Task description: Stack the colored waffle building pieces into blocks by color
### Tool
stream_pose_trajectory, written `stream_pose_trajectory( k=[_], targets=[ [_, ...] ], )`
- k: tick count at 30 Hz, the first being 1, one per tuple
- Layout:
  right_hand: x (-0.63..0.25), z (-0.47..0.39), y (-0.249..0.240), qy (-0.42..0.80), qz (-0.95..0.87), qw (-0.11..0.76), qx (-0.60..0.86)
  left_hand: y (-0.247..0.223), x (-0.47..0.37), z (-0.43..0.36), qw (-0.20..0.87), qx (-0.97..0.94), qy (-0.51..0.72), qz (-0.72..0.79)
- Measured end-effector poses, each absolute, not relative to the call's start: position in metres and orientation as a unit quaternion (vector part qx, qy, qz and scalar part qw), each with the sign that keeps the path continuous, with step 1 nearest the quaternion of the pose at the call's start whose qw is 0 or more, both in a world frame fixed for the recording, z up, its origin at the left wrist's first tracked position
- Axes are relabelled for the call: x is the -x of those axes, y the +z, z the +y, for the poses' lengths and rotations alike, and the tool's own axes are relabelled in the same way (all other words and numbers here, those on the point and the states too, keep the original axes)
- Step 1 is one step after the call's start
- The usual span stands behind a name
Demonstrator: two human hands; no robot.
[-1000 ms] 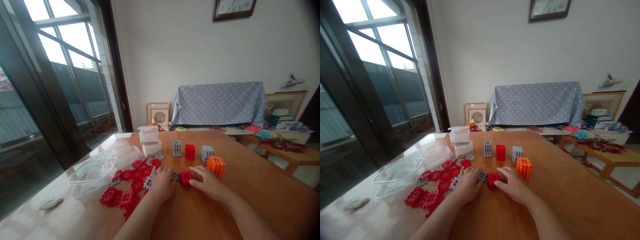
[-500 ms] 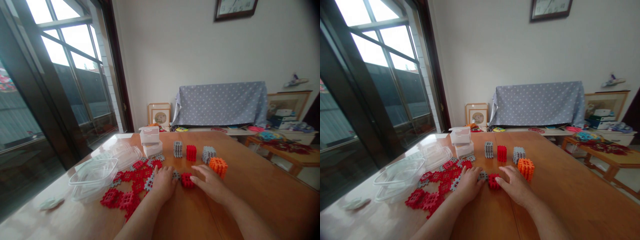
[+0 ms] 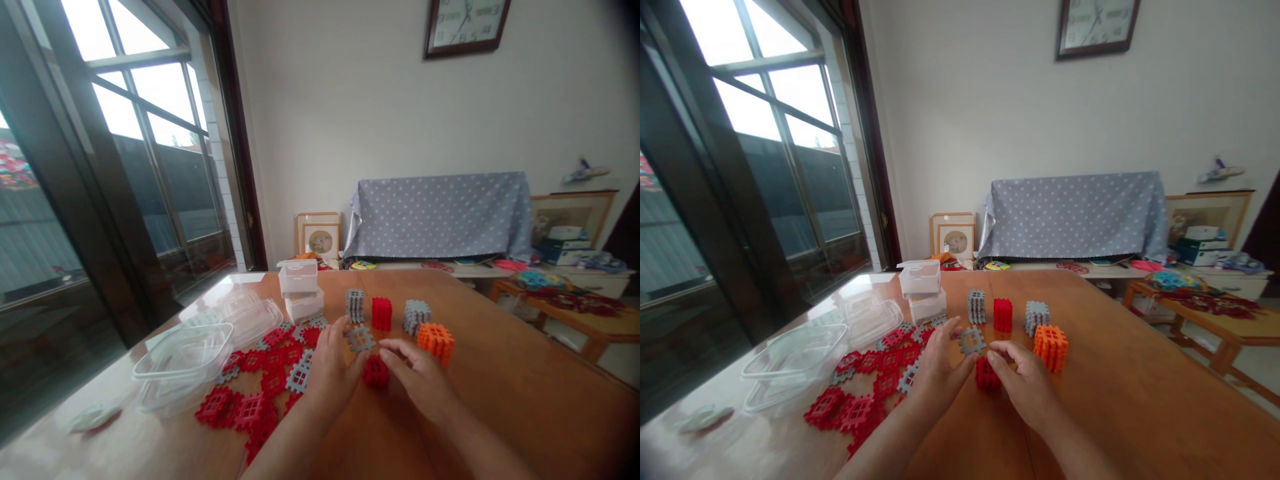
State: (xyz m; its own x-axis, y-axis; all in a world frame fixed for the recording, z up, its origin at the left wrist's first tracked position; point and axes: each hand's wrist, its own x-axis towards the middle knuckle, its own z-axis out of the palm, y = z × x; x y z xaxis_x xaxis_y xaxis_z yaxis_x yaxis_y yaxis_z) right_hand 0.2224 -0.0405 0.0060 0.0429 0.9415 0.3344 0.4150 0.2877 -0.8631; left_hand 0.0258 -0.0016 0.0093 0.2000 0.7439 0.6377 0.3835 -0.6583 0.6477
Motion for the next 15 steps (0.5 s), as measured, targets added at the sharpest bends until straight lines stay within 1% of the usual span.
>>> stream_pose_trajectory(
  k=[3, 8, 10, 15],
  targets=[
    [-0.216, -0.044, 0.012, 0.344, -0.621, 0.499, 0.497, 0.013, -0.029, -0.01, 0.188, -0.762, 0.511, 0.351],
    [-0.213, -0.045, 0.013, 0.433, -0.555, 0.534, 0.468, 0.011, -0.033, -0.014, 0.204, -0.772, 0.496, 0.341],
    [-0.214, -0.046, 0.013, 0.451, -0.536, 0.541, 0.465, 0.012, -0.033, -0.015, 0.197, -0.781, 0.488, 0.337],
    [-0.216, -0.048, 0.016, 0.479, -0.53, 0.526, 0.461, 0.022, -0.028, -0.021, 0.193, -0.829, 0.442, 0.284]
  ],
)
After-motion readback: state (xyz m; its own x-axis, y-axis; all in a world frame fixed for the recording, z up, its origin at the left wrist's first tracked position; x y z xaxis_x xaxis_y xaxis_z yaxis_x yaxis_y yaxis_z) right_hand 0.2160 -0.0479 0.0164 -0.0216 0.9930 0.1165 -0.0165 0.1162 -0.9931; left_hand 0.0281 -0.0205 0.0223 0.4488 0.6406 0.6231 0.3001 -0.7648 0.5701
